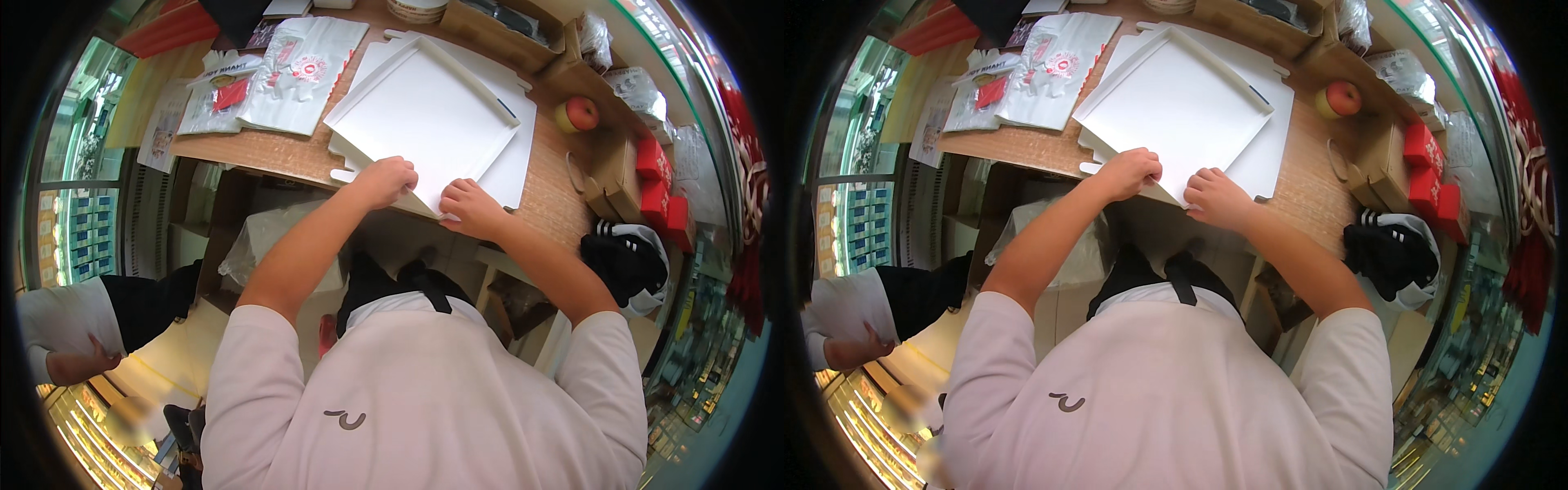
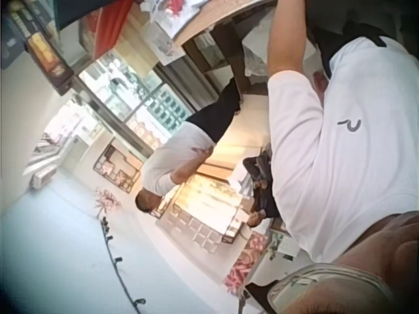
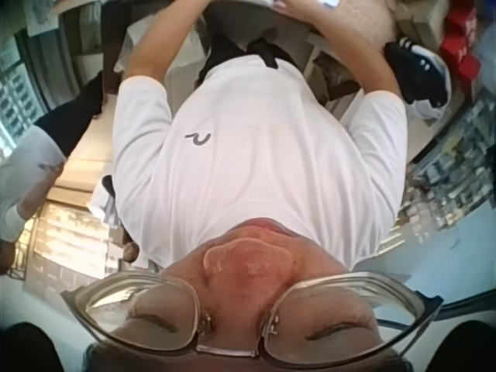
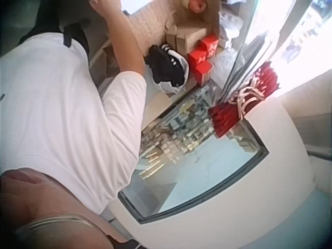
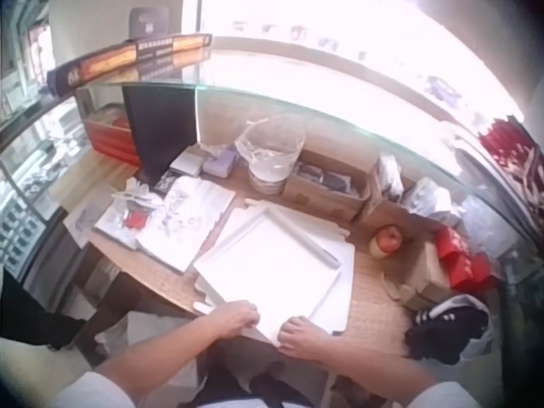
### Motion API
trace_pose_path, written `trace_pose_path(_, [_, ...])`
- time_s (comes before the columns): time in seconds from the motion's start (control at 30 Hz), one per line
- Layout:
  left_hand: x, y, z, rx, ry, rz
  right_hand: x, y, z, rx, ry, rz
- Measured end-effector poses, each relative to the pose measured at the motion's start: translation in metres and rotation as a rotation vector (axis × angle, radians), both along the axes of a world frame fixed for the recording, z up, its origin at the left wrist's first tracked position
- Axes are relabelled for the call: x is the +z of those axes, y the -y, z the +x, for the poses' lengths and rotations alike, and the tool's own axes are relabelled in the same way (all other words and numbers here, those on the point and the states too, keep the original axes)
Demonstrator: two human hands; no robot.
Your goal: The person removes a flat white cardboard box from a plastic wrapper, folds it into shape, and stacks it with other boxes. They repeat this process with additional boxes, using a knife to cut open a plastic-wrapped stack before folding each unit.
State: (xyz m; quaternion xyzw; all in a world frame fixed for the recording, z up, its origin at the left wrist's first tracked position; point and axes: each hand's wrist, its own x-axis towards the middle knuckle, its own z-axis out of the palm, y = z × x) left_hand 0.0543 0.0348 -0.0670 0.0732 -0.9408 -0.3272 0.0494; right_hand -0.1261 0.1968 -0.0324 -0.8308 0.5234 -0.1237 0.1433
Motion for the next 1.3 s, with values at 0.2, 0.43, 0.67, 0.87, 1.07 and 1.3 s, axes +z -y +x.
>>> trace_pose_path(0.2, [0.005, -0.007, 0.01, 0.053, -0.11, -0.133, 0.002, 0.003, 0.026, -0.151, -0.019, -0.072])
trace_pose_path(0.43, [-0.047, -0.103, 0.134, 0.467, -0.145, 0.328, -0.016, 0.002, 0.042, -0.333, 0.074, -0.058])
trace_pose_path(0.67, [-0.236, -0.066, 0.342, 1.49, 0.627, 0.475, -0.011, 0.003, 0.067, -0.491, -0.002, -0.054])
trace_pose_path(0.87, [-0.273, -0.04, 0.349, 1.014, 0.52, 0.126, -0.02, 0.006, 0.071, -0.555, -0.109, -0.034])
trace_pose_path(1.07, [-0.271, -0.039, 0.403, 0.644, 1.25, 0.799, -0.017, 0.014, 0.075, -0.566, -0.154, 0.057])
trace_pose_path(1.3, [-0.309, -0.052, 0.426, 1.662, 0.902, 0.553, -0.019, 0.019, 0.079, -0.603, -0.183, 0.089])
